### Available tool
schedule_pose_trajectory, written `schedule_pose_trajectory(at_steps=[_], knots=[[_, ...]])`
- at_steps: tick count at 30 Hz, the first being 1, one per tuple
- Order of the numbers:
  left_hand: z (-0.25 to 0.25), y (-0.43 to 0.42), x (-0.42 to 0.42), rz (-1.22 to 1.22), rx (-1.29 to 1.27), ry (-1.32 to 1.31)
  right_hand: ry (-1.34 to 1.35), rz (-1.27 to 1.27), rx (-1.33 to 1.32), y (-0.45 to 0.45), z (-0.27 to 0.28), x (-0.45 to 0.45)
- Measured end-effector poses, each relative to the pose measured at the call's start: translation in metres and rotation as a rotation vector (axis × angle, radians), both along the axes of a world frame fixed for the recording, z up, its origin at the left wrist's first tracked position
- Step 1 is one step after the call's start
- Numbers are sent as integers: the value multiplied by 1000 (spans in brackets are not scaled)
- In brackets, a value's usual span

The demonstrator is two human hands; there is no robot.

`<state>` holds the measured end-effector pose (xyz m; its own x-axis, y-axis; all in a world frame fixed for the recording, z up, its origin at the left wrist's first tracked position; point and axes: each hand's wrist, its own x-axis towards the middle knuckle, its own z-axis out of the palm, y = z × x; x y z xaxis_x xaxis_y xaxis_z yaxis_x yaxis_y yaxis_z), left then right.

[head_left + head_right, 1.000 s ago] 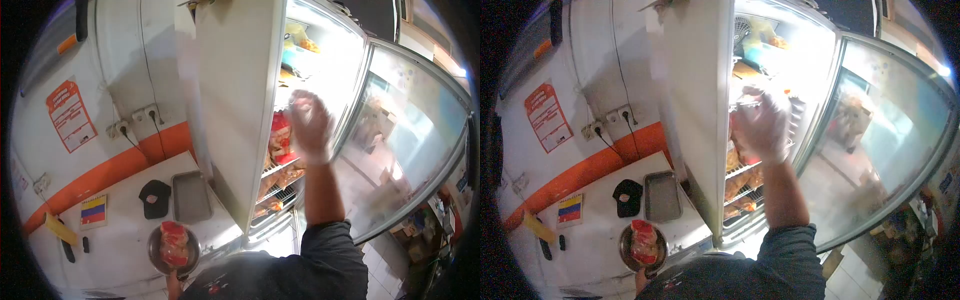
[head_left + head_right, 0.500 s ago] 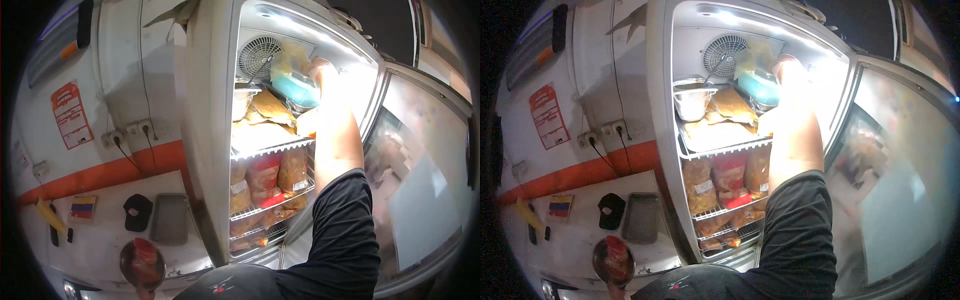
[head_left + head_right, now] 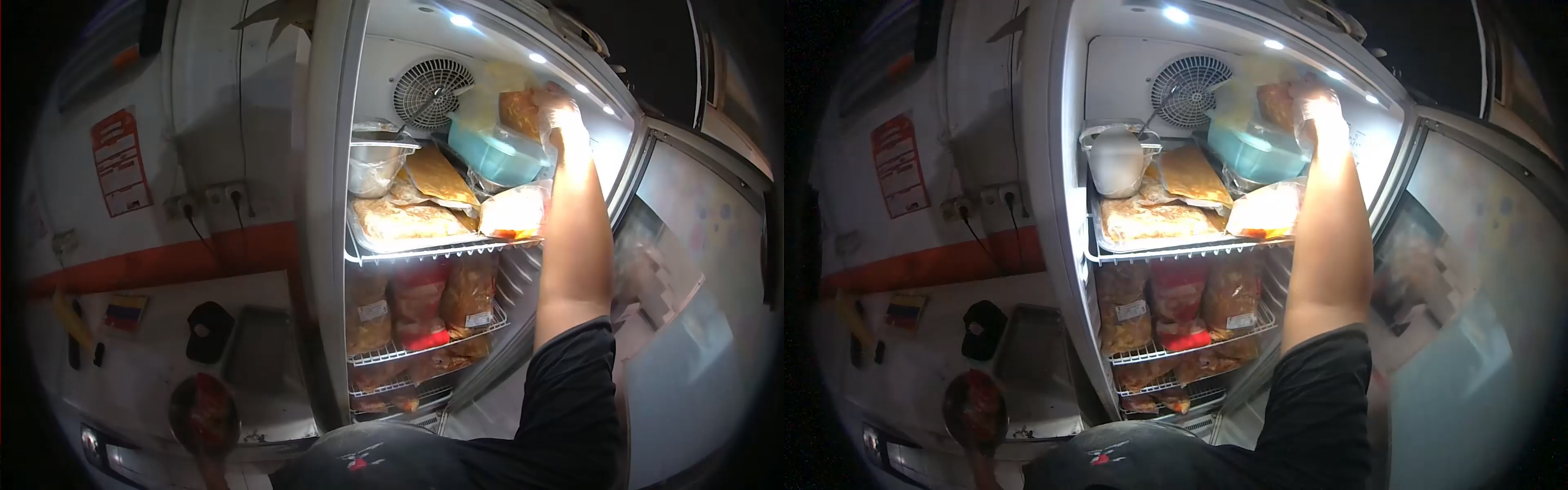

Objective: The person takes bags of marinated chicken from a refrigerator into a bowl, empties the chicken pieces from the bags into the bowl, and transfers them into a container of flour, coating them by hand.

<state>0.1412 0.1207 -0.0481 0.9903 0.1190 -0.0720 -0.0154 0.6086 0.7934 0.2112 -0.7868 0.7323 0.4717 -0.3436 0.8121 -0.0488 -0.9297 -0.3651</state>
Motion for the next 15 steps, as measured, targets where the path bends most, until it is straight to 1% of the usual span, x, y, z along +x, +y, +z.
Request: schedule_pose_trajectory(at_steps=[2, 3, 5, 7, 8, 10, 11, 13, 14, 15], knots=[[15, 1, -5, 63, 28, 126, 85, 1, -141, -15, 1, -4], [22, 2, -9, 94, 44, 192, 46, 14, -169, -13, -1, -12], [27, 1, -11, 114, 253, 148, -93, 107, -12, 2, -6, -28], [27, 6, -9, 131, 378, 145, -295, 262, 362, 38, -13, -44], [18, 16, -7, 139, 399, 167, -233, 174, 326, 51, -16, -55], [11, 25, -6, 138, 384, 244, -265, 201, 95, -10, -32, -25], [10, 28, -5, 130, 347, 301, -330, 323, 214, 12, -42, -35], [11, 39, -5, 74, 757, 223, -489, 566, 450, 63, -61, -56], [9, 43, -10, -24, 1196, 77, -524, 594, 535, 83, -73, -66], [9, 46, -15, -32, 1623, -103, -559, 623, 620, 99, -84, -74]])
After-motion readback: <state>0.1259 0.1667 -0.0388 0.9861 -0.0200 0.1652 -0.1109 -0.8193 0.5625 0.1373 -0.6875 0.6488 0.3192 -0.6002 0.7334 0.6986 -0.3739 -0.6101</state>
